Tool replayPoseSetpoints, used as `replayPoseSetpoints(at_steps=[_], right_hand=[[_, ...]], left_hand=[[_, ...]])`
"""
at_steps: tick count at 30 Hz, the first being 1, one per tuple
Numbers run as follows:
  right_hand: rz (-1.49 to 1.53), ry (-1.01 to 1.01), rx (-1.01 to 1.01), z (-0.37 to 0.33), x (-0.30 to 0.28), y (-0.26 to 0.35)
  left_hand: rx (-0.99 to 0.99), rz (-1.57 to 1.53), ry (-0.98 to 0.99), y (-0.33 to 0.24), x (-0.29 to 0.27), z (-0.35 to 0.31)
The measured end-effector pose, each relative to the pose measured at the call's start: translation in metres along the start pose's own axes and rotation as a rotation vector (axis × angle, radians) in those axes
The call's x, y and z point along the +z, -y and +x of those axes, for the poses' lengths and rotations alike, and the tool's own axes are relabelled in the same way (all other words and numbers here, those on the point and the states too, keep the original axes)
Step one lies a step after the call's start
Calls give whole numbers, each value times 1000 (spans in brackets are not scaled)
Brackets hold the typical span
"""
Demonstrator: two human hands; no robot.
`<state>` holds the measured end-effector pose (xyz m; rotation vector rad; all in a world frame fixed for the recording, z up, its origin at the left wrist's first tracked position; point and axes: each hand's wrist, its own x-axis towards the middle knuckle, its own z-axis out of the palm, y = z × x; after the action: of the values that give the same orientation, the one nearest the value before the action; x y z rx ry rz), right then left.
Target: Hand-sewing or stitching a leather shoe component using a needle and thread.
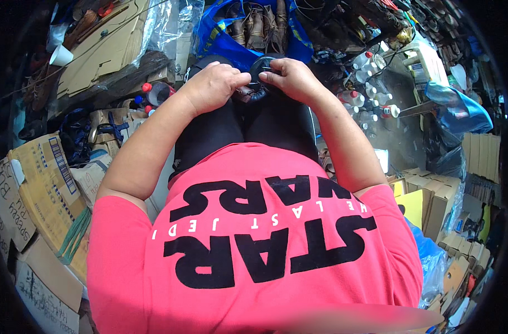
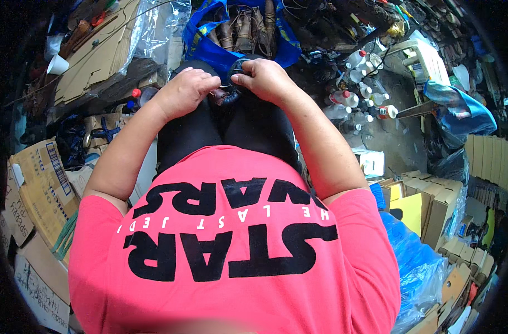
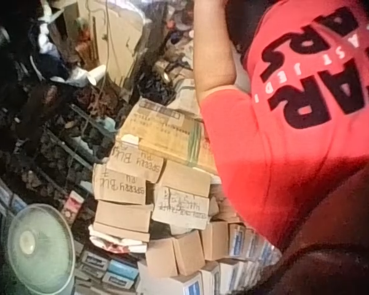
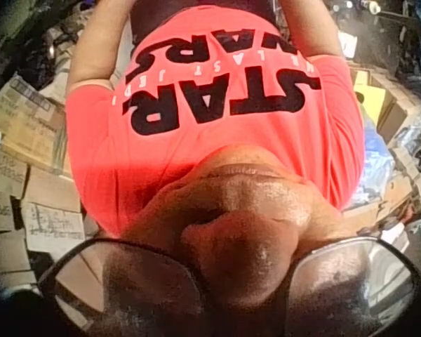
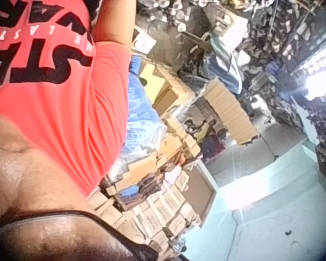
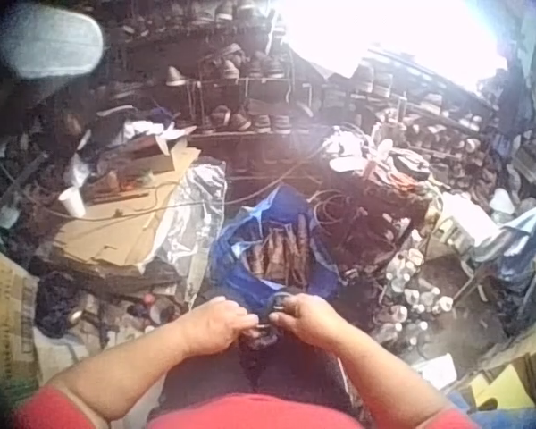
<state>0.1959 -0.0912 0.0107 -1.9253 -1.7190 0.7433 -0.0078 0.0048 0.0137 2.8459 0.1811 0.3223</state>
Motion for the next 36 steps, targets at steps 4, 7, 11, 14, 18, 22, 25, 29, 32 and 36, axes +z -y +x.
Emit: replayPoseSetpoints(at_steps=[4,7,11,14,18,22,25,29,32,36], right_hand=[[-10,0,-10,-2,-2,-1],[150,70,60,-2,0,-25],[657,-129,90,-20,-30,-14],[1345,-122,-49,-39,-55,-20],[1384,15,-98,-74,-84,-49],[1044,-110,282,-111,-96,-108],[627,118,230,-113,-93,-82],[323,285,253,-96,-82,-68],[357,289,277,-98,-65,-66],[125,149,302,-113,-62,-85]], left_hand=[[-11,24,-4,-1,-3,-5],[-88,62,-91,-4,-6,-4],[-109,-100,-108,-7,-3,-2],[-153,-259,-108,-6,-4,2],[-167,-104,38,21,-17,-30],[-721,-433,-62,76,-38,-111],[-788,-1004,-364,71,-63,-116],[-263,-1609,-619,35,-74,-63],[-257,-1931,-621,-21,-81,-24],[-751,-941,228,16,-96,-65]])
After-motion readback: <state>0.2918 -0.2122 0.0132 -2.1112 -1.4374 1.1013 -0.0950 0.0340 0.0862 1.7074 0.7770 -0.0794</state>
